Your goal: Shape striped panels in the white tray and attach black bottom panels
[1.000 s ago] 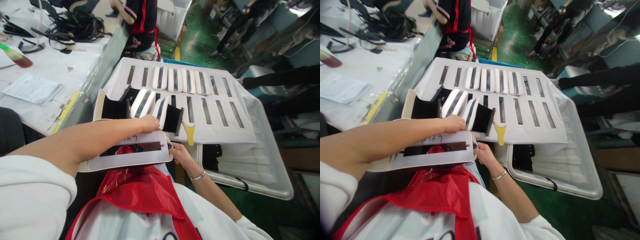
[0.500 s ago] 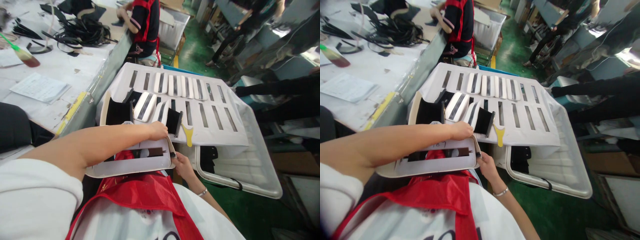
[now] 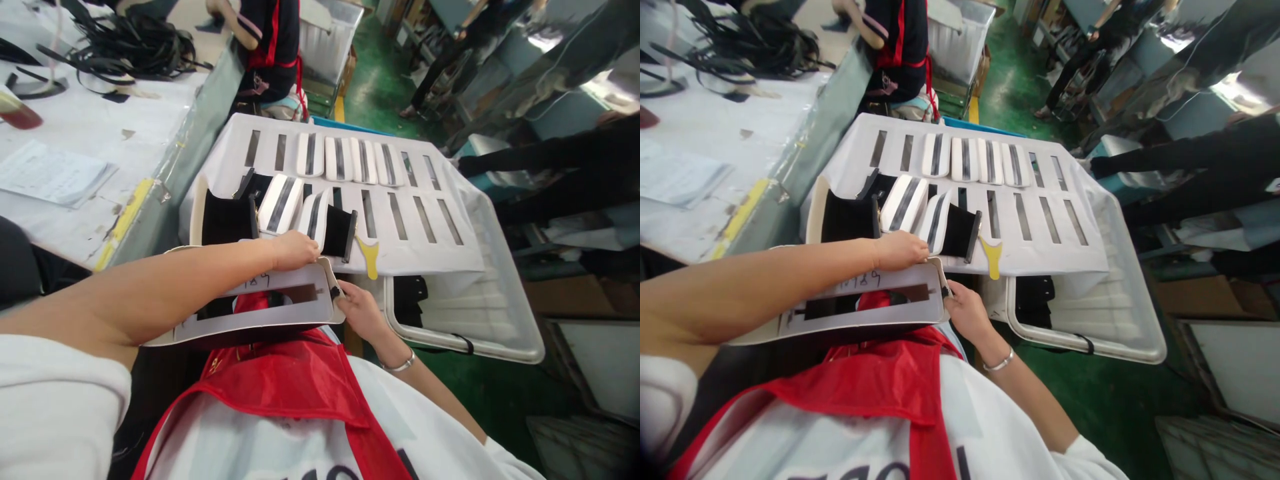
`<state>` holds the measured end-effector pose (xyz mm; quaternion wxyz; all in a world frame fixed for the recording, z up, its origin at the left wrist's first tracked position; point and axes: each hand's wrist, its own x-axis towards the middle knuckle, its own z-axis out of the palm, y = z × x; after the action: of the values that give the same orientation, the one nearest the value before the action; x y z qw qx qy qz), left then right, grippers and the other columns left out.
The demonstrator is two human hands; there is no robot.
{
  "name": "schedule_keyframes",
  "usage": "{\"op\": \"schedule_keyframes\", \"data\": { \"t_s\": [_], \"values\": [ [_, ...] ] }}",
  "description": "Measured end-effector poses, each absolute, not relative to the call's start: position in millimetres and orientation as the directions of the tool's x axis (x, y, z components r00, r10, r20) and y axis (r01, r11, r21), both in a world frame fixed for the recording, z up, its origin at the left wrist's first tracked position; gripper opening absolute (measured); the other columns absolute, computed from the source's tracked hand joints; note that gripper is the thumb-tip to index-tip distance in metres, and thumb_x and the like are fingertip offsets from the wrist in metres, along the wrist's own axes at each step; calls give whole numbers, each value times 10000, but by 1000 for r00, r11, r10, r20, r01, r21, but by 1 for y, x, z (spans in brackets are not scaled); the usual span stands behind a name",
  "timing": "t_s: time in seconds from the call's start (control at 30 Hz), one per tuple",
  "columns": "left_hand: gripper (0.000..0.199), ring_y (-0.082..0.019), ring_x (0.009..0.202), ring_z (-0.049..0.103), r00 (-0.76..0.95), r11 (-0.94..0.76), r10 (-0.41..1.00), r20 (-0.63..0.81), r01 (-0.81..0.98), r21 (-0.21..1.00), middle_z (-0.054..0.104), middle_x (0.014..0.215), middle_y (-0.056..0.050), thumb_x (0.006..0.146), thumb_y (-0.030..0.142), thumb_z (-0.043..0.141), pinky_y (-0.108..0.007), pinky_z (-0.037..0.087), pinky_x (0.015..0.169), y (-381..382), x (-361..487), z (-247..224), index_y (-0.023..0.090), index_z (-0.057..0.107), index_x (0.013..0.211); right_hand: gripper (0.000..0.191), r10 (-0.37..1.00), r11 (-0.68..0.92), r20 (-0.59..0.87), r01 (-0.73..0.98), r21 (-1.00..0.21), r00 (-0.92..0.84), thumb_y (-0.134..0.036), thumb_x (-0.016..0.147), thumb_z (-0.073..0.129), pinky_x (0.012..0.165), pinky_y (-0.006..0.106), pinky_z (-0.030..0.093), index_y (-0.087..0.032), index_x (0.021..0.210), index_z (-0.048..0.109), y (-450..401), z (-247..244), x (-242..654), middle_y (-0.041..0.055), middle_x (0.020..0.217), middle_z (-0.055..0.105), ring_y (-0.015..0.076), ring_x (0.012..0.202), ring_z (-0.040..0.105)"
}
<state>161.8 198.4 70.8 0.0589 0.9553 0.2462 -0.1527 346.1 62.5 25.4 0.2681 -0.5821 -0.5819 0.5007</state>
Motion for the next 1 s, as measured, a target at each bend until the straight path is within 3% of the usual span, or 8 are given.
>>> {"op": "schedule_keyframes", "data": {
  "t_s": [0.17,0.3,0.37,0.43,0.5,0.63,0.87,1.0],
  "values": [
    [517,-228,953,613,618,-615,608,-498,764,195,665,1063,-89,909,552,313,-282,437,775,198,123,117,191,650,1061,439,935,-169,-307,538,-826,-176,-188,768,455,634,235,437,-212,1175,618,64,38,346,9,821,686,194,757,602],
    [824,-320,1168,517,271,-366,793,-546,928,-71,520,1323,-162,755,620,551,-346,408,918,166,39,149,176,339,1416,451,923,-88,-303,638,-765,-237,-195,789,444,644,242,436,-241,1216,582,68,38,350,6,883,702,196,758,632],
    [919,-328,1132,549,84,-226,801,-593,959,-169,530,1303,-192,757,537,588,-353,426,898,138,3,157,146,165,1473,453,916,-67,-308,660,-748,-257,-229,810,440,657,247,444,-244,1247,554,71,34,352,14,917,705,200,769,647],
    [858,-306,1075,591,-34,-95,809,-587,978,-188,579,1236,-192,808,441,542,-337,444,869,110,-19,160,108,115,1472,454,909,-48,-318,688,-724,-271,-264,819,440,667,254,450,-242,1261,540,76,31,353,21,910,709,210,783,658],
    [669,-279,1069,599,-76,-18,829,-554,987,-161,607,1196,-174,857,371,464,-320,444,880,89,-30,158,87,255,1425,462,900,-23,-331,729,-684,-283,-283,815,442,658,260,451,-246,1265,537,80,30,353,17,853,711,222,783,664],
    [362,-246,1049,608,-125,10,825,-552,978,-207,661,1090,-141,903,283,340,-292,441,897,66,-35,150,109,619,1055,496,885,41,-334,771,-636,-323,-280,795,425,626,268,451,-241,1279,526,85,35,354,14,753,701,229,737,667],
    [367,-255,997,633,-165,12,814,-558,964,-267,679,1049,-154,885,229,327,-308,472,839,53,-37,144,115,652,1011,488,880,198,-272,820,-537,-390,-270,819,395,662,307,445,-183,1285,505,85,36,353,88,942,702,276,821,669],
    [368,-286,953,642,-101,-61,766,-635,972,-228,689,1009,-152,839,377,465,-314,490,766,73,-22,158,119,672,1000,448,858,262,-287,843,-469,-427,-265,844,387,674,311,434,-151,1260,508,87,35,352,120,955,693,280,834,664]
  ]
}}
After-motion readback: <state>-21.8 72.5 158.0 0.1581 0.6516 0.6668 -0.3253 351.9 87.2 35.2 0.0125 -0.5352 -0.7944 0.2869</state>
